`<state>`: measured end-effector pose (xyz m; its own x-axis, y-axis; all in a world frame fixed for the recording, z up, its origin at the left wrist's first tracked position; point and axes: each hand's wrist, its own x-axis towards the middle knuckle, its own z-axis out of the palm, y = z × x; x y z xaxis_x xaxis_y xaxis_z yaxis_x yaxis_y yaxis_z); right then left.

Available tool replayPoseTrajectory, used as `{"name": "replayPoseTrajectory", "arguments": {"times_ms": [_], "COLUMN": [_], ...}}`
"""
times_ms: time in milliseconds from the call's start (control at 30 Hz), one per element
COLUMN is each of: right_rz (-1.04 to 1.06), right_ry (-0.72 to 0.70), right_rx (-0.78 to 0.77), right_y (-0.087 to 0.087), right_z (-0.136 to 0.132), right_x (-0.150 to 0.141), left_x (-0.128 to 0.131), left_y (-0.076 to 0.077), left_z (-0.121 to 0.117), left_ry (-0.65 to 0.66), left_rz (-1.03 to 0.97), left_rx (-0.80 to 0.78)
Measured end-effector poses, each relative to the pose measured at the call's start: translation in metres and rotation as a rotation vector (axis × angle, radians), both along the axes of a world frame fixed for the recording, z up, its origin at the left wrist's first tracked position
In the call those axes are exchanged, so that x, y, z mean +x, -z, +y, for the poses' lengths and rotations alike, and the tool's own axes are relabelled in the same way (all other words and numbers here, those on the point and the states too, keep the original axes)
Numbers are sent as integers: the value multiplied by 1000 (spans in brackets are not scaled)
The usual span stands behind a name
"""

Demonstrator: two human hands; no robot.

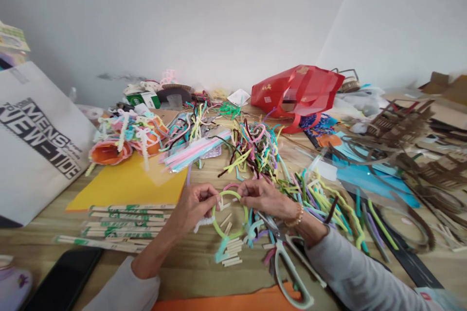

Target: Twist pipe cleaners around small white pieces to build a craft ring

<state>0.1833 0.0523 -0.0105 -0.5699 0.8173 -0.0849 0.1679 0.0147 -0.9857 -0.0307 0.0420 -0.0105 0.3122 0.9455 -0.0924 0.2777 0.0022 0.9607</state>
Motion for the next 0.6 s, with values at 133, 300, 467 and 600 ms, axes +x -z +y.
{"name": "replayPoseTrajectory", "arguments": {"times_ms": [133,300,467,600], "right_rz": [-23,-17,-7,0], "right_ry": [6,29,38,31], "right_rx": [-13,-18,-15,-12], "right_y": [0,3,5,5], "right_z": [0,2,2,2], "right_x": [0,0,-1,-1], "left_x": [2,3,1,1], "left_y": [-2,-1,5,5], "left_z": [0,0,1,2], "left_ry": [-4,1,8,8], "left_rz": [-8,-24,-24,-27], "left_rx": [-43,-64,-53,-47]}}
